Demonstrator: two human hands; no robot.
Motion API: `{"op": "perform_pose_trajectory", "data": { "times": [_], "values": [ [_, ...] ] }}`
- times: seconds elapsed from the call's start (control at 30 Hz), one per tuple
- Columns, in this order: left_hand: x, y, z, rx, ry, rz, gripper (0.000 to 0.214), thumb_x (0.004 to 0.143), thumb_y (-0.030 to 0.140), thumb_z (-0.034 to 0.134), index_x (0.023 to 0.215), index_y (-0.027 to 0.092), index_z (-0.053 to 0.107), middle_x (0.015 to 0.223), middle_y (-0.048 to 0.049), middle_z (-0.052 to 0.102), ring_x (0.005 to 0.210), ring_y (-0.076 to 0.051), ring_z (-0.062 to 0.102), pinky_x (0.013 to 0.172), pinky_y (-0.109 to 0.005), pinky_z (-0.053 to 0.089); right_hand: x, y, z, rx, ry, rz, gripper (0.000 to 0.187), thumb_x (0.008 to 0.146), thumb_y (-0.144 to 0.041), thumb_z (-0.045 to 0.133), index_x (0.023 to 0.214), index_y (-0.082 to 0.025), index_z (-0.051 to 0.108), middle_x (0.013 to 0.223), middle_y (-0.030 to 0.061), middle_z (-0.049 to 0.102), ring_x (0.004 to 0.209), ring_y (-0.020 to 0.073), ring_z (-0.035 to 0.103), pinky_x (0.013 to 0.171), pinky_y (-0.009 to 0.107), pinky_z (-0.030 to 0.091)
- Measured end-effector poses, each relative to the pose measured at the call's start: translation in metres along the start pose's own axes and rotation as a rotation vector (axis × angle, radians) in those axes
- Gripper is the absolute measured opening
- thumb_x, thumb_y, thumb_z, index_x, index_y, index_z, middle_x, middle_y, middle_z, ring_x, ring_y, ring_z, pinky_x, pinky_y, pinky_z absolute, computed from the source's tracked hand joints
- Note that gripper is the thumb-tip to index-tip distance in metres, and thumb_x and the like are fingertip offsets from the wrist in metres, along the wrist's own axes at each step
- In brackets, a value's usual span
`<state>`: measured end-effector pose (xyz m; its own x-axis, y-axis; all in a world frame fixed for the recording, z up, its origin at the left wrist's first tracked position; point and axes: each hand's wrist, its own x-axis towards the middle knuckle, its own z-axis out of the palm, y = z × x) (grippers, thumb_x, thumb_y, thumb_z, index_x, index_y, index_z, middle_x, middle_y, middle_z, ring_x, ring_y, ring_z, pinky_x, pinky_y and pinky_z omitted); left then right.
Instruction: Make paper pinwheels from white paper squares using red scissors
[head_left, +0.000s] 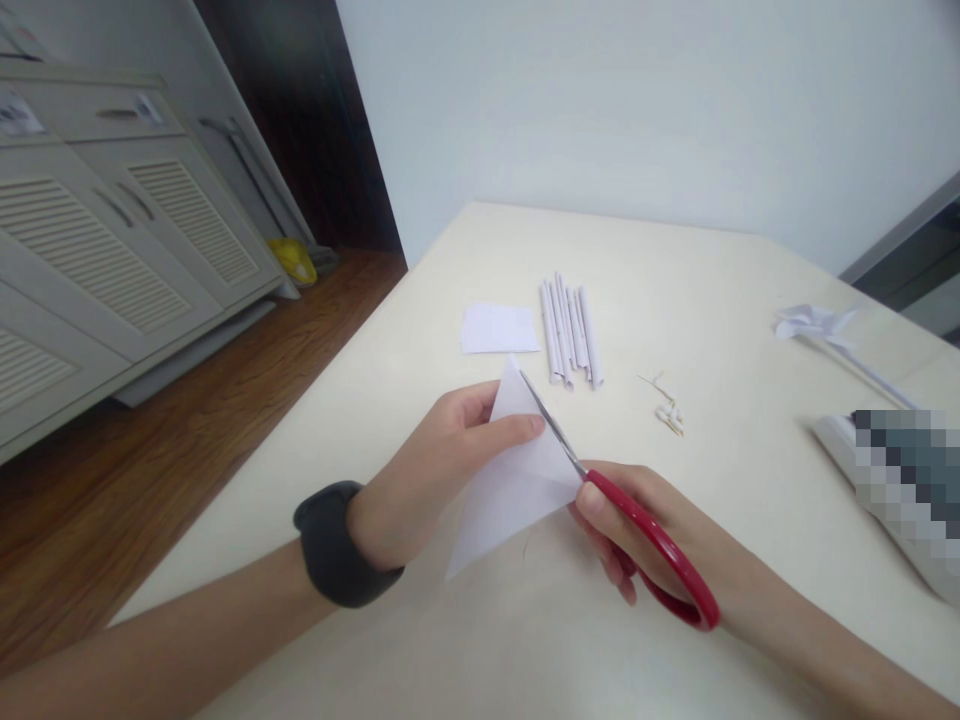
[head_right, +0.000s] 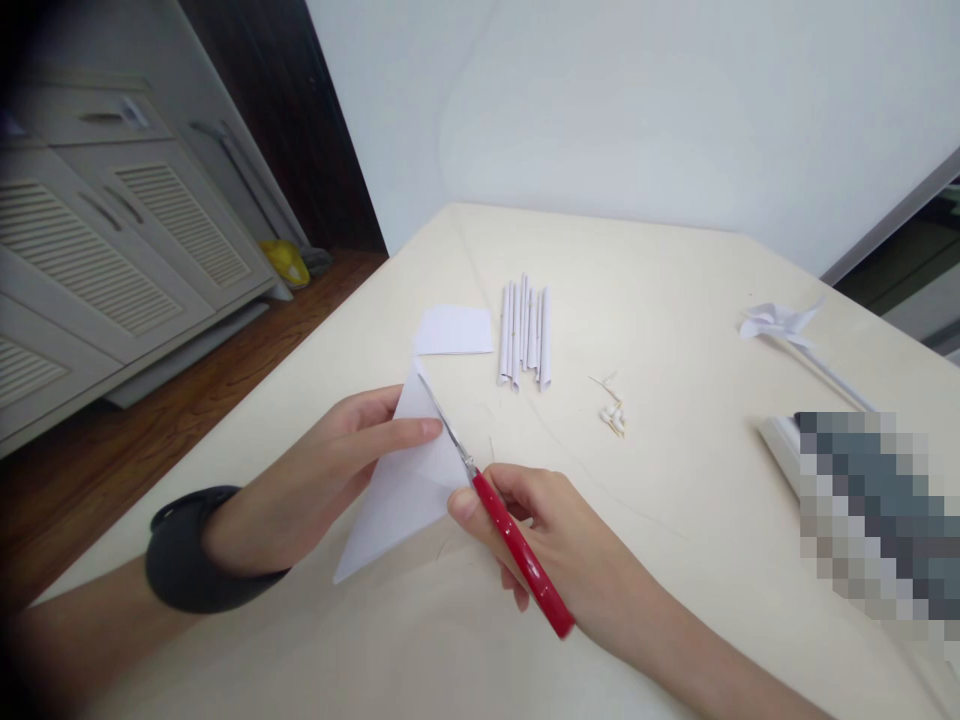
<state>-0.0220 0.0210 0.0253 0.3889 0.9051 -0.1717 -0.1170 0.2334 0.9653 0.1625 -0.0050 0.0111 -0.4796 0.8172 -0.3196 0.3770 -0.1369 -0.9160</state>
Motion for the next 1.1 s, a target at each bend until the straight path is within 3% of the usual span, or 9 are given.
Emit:
{"op": "perform_pose_trajectory", "data": {
  "times": [0.2, 0.47, 0.67, 1.1],
  "values": [
    [0.0, -0.002, 0.001, 0.0, 0.029, 0.005, 0.036, 0.078, 0.036, 0.058, 0.109, 0.019, 0.061, 0.106, -0.0078, 0.066, 0.092, -0.028, 0.061, 0.077, -0.038, 0.047, -0.002, 0.001, -0.001, -0.008, 0.01, -0.01, 0.034, 0.086, -0.039, 0.048, 0.061, -0.018, 0.039, 0.047, -0.0056, 0.047, 0.041, 0.0064, 0.045, 0.041, 0.017, 0.032],
    [-0.001, -0.003, -0.002, -0.051, -0.049, -0.021, 0.031, 0.083, 0.027, 0.053, 0.112, 0.02, 0.06, 0.108, -0.0079, 0.065, 0.092, -0.027, 0.061, 0.082, -0.041, 0.046, -0.007, -0.011, -0.004, -0.009, -0.053, 0.024, 0.04, 0.09, -0.044, 0.035, 0.058, -0.019, 0.036, 0.049, -0.0034, 0.043, 0.043, 0.0086, 0.039, 0.055, 0.025, 0.037],
    [-0.001, -0.001, 0.001, -0.057, -0.046, -0.051, 0.032, 0.081, 0.03, 0.055, 0.111, 0.018, 0.06, 0.109, -0.0084, 0.065, 0.094, -0.028, 0.061, 0.082, -0.04, 0.046, -0.007, -0.017, -0.006, -0.021, -0.073, 0.063, 0.042, 0.087, -0.052, 0.037, 0.06, -0.019, 0.037, 0.052, -0.0025, 0.044, 0.046, 0.0099, 0.04, 0.055, 0.026, 0.037],
    [-0.001, -0.003, 0.0, -0.061, -0.051, -0.035, 0.033, 0.082, 0.031, 0.055, 0.112, 0.019, 0.06, 0.11, -0.0083, 0.064, 0.094, -0.027, 0.061, 0.083, -0.04, 0.045, -0.005, -0.002, -0.004, -0.027, -0.016, -0.043, 0.043, 0.089, -0.05, 0.035, 0.061, -0.018, 0.042, 0.049, -0.0022, 0.046, 0.049, 0.0105, 0.044, 0.051, 0.022, 0.036]
  ]
}}
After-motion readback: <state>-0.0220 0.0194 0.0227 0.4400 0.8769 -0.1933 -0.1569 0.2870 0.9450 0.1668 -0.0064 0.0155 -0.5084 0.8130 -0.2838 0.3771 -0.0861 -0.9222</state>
